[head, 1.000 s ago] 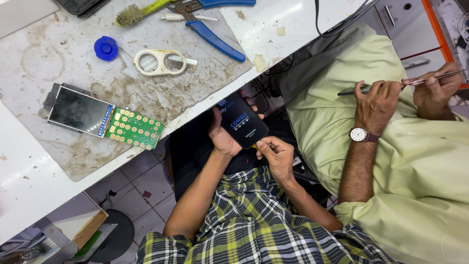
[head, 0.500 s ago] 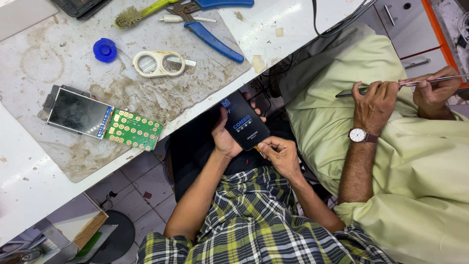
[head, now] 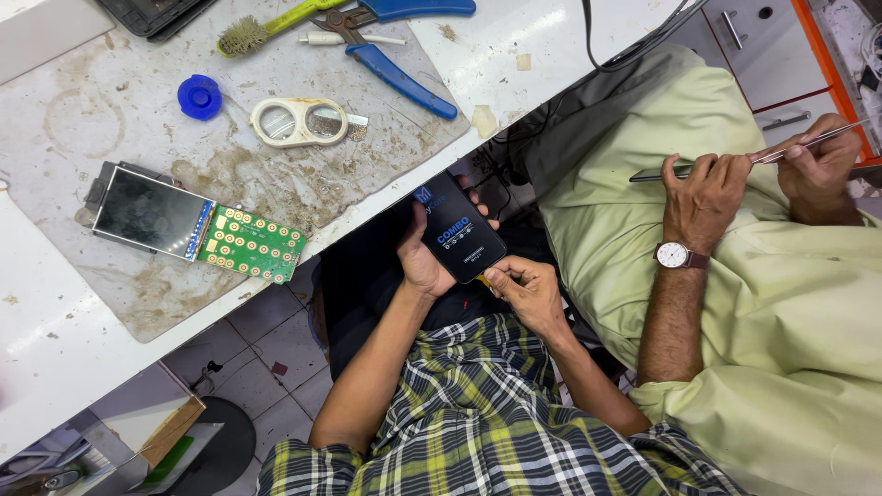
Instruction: The person handles a disassembled mobile phone and its circuit board, then uses a hot air gun to apply heat to the board and a syringe to apply flux. The person also briefly handles a black diagnostic device before returning to the circuit board work.
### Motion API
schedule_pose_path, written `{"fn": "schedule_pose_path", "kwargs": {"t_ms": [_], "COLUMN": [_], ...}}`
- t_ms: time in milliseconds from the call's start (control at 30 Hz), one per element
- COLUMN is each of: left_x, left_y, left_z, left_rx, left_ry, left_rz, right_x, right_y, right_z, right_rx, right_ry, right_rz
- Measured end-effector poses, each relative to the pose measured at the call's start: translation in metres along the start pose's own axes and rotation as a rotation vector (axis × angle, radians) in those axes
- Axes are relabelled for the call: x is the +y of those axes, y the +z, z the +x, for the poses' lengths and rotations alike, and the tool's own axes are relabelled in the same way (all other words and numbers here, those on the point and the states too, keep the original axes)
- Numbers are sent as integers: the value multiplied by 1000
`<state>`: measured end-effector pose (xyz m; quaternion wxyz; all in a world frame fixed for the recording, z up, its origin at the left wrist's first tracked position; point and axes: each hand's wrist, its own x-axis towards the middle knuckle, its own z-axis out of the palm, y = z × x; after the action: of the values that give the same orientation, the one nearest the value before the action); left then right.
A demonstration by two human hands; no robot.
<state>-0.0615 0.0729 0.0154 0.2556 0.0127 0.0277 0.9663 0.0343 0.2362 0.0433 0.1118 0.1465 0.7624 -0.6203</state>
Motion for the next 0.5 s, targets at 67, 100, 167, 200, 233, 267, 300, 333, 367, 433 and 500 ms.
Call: {"fn": "schedule_pose_path", "kwargs": {"t_ms": [67,100,167,200,233,267,300,333,367,433,500], "left_x": [0,0,-1,-1,-1,-1,-1,0,0,0,0], "left_y": [0,0,0,0,0,0,0,0,0,0,1], "left_z": [0,0,0,0,0,0,0,0,0,0,0], "left_rx": [1,-1,-6,-10,-12,-14,-15,-17,-12,-3,-2], "left_ry": [3,4,3,2,1,2,3,4,3,0,2], "left_rz": [0,-1,-5,-7,-9,-8,-8,-7,-8,-9,-10], "right_x": [0,1,1,1,1,1,1,1,1,0,0], "right_y": [0,0,0,0,0,0,0,0,0,0,0], "right_z": [0,1,1,1,1,1,0,0,0,0,1], "right_rx": [-1,-1,-1,-1,-1,-1,-2,-3,-2,-2,-1], "right_ry": [3,0,-3,-5,-4,-2,2,4,3,0,1], "right_rz": [1,1,-3,-7,-11,-9,-6,-3,3,15,24]}}
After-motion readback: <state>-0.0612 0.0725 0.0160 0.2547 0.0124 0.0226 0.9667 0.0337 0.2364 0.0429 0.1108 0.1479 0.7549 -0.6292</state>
